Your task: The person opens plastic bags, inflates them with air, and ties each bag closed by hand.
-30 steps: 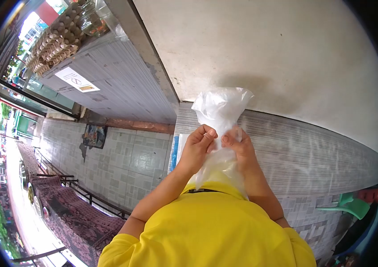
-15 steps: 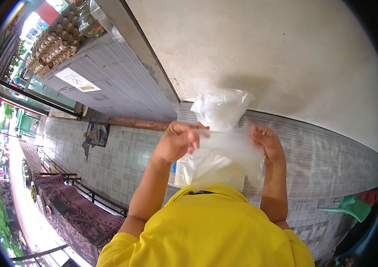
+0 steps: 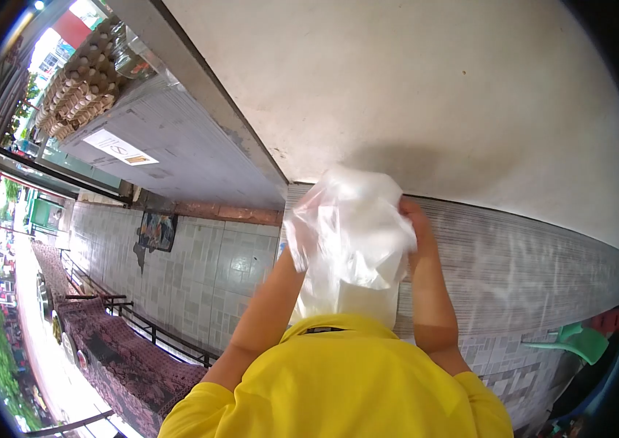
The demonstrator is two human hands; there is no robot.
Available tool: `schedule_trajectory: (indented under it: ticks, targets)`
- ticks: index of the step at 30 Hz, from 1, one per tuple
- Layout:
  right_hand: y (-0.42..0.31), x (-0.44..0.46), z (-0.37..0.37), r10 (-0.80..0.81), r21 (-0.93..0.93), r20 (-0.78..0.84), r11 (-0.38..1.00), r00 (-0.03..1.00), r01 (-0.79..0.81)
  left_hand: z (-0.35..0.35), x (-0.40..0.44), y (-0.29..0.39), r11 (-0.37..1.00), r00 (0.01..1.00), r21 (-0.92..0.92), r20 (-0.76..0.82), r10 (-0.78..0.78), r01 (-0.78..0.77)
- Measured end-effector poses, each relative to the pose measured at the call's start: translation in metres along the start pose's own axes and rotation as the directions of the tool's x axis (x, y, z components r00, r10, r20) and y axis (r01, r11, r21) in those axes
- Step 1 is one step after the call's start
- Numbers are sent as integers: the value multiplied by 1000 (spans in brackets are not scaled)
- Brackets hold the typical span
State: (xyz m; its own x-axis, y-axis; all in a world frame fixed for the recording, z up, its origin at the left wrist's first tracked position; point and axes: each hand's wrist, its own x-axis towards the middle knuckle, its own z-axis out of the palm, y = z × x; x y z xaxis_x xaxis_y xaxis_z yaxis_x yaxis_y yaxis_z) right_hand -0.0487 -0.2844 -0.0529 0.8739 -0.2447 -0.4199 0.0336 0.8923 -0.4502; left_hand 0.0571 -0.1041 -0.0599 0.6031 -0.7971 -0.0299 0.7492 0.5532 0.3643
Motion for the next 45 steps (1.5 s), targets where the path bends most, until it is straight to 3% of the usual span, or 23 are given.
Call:
schedule_trajectory:
  ticks: [1, 2, 4, 5, 8, 10, 16, 19, 22, 23, 25, 26, 28, 30, 32, 33, 36, 39, 42, 45]
  targets:
    - [9, 2, -8, 4, -50, 6, 999, 1000, -4, -38, 5, -5, 951, 987, -274, 114, -113, 140]
    - [21, 19, -38, 72, -81, -44, 994, 996, -75, -73, 5, -14, 972, 961, -195, -213, -175, 134]
    - [42, 57, -111, 202, -132, -149, 966, 968, -222, -65, 2, -19, 982, 928, -44, -322, -188, 184]
    - [52, 49, -97, 118, -111, -178, 984, 977, -139, -72, 3, -22, 981, 929, -33, -314, -193, 192]
    - [53, 63, -119, 109, -215, -102, 968, 989, -129, -93, 6, -29, 976, 923, -13, -323, -209, 216]
    - [45, 49, -88, 95, -217, -182, 967, 979, -134, -99, 12, -28, 975, 909, -10, -358, -212, 224]
    - [48, 56, -93, 73, -263, -181, 957, 981, -120, -93, 12, -36, 988, 892, 84, -445, -76, 126]
    - [42, 42, -96, -32, -327, -155, 945, 987, -20, -107, 6, -32, 947, 828, 284, -559, 35, 152]
    - [26, 3, -62, -143, -430, -254, 903, 957, 21, -64, -29, -9, 679, 655, 632, -697, 290, 373]
    - [21, -14, -43, -176, -466, -305, 885, 936, 15, -48, -40, -8, 574, 739, 753, -579, 344, 322]
    - [19, -42, -24, -197, -476, -157, 874, 968, 100, -19, -62, -7, 334, 867, 927, -302, 395, 170]
    - [20, -54, -16, -203, -479, -82, 867, 976, 140, -5, -71, -14, 396, 930, 916, -198, 311, 62]
    - [30, -70, 11, -277, -575, -8, 788, 961, 222, 55, -78, -20, 196, 991, 978, 52, 124, -76]
    - [43, -76, 32, -326, -630, 81, 715, 942, 301, 78, -80, -30, 141, 994, 986, 81, 76, -91]
    - [50, -80, 46, -357, -648, 171, 661, 918, 378, 68, -82, -31, 205, 997, 978, 26, 78, -42]
    - [52, -77, 44, -407, -688, 236, 571, 882, 448, 65, -82, -32, 236, 997, 972, 1, 75, -18]
    - [48, -88, 57, -364, -780, 320, 423, 875, 461, 63, -85, -23, 406, 985, 913, -29, 173, -44]
    - [45, -102, 68, -146, -692, 226, 672, 963, 264, 83, -92, -8, 344, 975, 938, -50, 219, -30]
    - [47, -105, 71, -193, -661, 280, 672, 940, 335, 86, -94, -4, 288, 956, 955, -12, 293, -76]
    - [48, -104, 69, -154, -666, 222, 697, 963, 265, 87, -98, -3, 219, 950, 971, 21, 312, -94]
